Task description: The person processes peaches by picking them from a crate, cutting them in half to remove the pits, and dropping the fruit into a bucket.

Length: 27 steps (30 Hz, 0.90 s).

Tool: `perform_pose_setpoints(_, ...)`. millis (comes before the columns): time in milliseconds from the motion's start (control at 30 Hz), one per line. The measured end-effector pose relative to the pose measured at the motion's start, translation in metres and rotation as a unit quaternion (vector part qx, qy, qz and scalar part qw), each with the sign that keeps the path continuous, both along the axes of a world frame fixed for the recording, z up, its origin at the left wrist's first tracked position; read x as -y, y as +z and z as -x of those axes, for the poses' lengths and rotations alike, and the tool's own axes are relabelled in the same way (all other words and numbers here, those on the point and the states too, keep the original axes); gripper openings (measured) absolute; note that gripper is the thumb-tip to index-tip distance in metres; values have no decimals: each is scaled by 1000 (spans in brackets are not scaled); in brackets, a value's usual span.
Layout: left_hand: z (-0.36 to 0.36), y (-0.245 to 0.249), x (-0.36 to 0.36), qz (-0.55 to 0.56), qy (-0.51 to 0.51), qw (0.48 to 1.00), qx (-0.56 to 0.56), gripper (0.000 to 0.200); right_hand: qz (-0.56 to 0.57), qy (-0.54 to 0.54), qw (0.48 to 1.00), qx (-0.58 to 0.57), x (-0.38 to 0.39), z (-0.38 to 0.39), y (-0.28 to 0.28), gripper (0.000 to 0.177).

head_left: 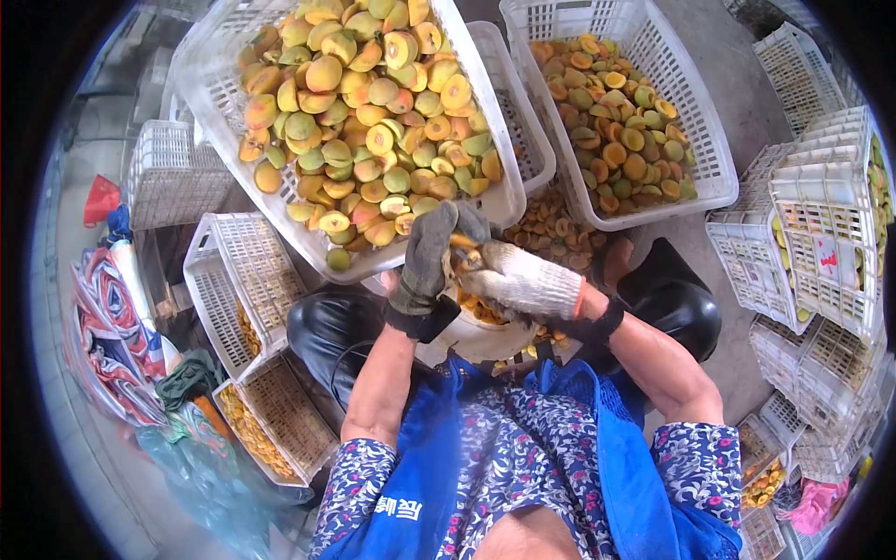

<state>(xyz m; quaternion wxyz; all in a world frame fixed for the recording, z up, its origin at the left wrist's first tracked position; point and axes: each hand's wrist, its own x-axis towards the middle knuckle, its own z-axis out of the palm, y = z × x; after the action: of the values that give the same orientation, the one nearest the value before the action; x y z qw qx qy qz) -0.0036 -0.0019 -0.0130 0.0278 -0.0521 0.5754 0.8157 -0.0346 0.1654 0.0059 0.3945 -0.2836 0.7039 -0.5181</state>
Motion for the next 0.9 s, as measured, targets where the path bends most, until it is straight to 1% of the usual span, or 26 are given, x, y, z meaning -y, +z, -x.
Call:
perform_pose_setpoints(33, -4, -1, 2, -56, -24, 998, -5, 48, 26, 9, 987, 160, -4, -1, 9, 35)
perform_pose_setpoints(67, -9, -1, 2, -114, -47, 992, -9, 49, 49, 19, 947, 316, -7, -3, 13, 34)
perform_pose_setpoints(100, -13, 9, -5, -169, -20, 985, 20, 49, 89, 21, 915, 393, -7, -7, 5, 33)
perform_pose_setpoints(133, -17, 12, -8, -169, -20, 985, 20, 49, 90, 22, 915, 394, -4, -16, 0, 33)
perform_pose_setpoints(200, -23, 17, -10, -307, -30, 951, 19, 49, 190, -59, 833, 516, 6, -34, 0, 38)
perform_pose_setpoints(233, -24, 23, -11, -240, -15, 970, 19, 46, 156, -14, 870, 467, 4, -27, 9, 39)
perform_pose_setpoints(267, -26, 27, -12, -241, -16, 970, 19, 46, 156, -15, 870, 467, 3, -24, 7, 39)
perform_pose_setpoints(333, -30, 34, -9, -228, 57, 970, 61, 45, 155, 69, 864, 474, 0, -17, 9, 36)
perform_pose_setpoints(367, -31, 19, 5, -151, 60, 986, 39, 43, 86, 76, 926, 360, -4, -13, 14, 28)
perform_pose_setpoints(400, -33, 17, 14, -145, 61, 987, 35, 43, 18, 175, 938, 299, -6, -3, 19, 24)
perform_pose_setpoints(433, -34, 18, 22, -137, 144, 976, 91, 42, 103, 241, 962, -81, -10, -10, -16, 25)
perform_pose_setpoints(467, -33, 15, 30, -130, 226, 954, 147, 41, 171, 268, 836, -448, -12, -19, -50, 25)
perform_pose_setpoints(500, -33, 6, 42, -127, 218, 959, 128, 41, 173, 266, 834, -450, -12, -21, -40, 25)
perform_pose_setpoints(533, -18, 22, 31, -125, 217, 960, 128, 41, 6, 234, 923, -305, -13, -24, -23, 25)
perform_pose_setpoints(567, 4, 38, 15, -94, 223, 967, 79, 43, -163, 188, 958, -142, -13, -23, -14, 25)
perform_pose_setpoints(600, 24, 57, 4, -64, 229, 971, 32, 45, -163, 186, 958, -142, -10, -23, -19, 25)
perform_pose_setpoints(633, 37, 71, 4, -65, 229, 971, 32, 45, -137, 196, 959, -153, -8, -22, -27, 25)
perform_pose_setpoints(667, 48, 83, 7, 28, 186, 982, -19, 45, -110, 206, 958, -165, -8, -20, -31, 26)
perform_pose_setpoints(700, 60, 90, 14, 124, 139, 980, -70, 47, -107, 174, 963, -176, -9, -16, -24, 22)
perform_pose_setpoints(733, 72, 70, 40, 127, 136, 980, -75, 47, -105, 170, 963, -180, -11, -13, -27, 22)
perform_pose_setpoints(767, 82, 31, 79, 465, 133, 874, -46, 45, -62, 163, 954, -243, -13, -12, -36, 20)
perform_pose_setpoints(800, 87, 6, 100, 745, 117, 657, -13, 44, -21, 155, 939, -305, -15, -11, -49, 18)
perform_pose_setpoints(833, 90, 1, 101, 746, 116, 655, -17, 44, 6, 133, 918, -374, -14, -15, -60, 16)
perform_pose_setpoints(867, 90, -6, 101, 774, 106, 624, 29, 42, 7, 131, 918, -374, -16, -15, -70, 16)
perform_pose_setpoints(900, 89, -12, 102, 797, 94, 591, 76, 41, 11, 126, 918, -377, -16, -14, -66, 15)
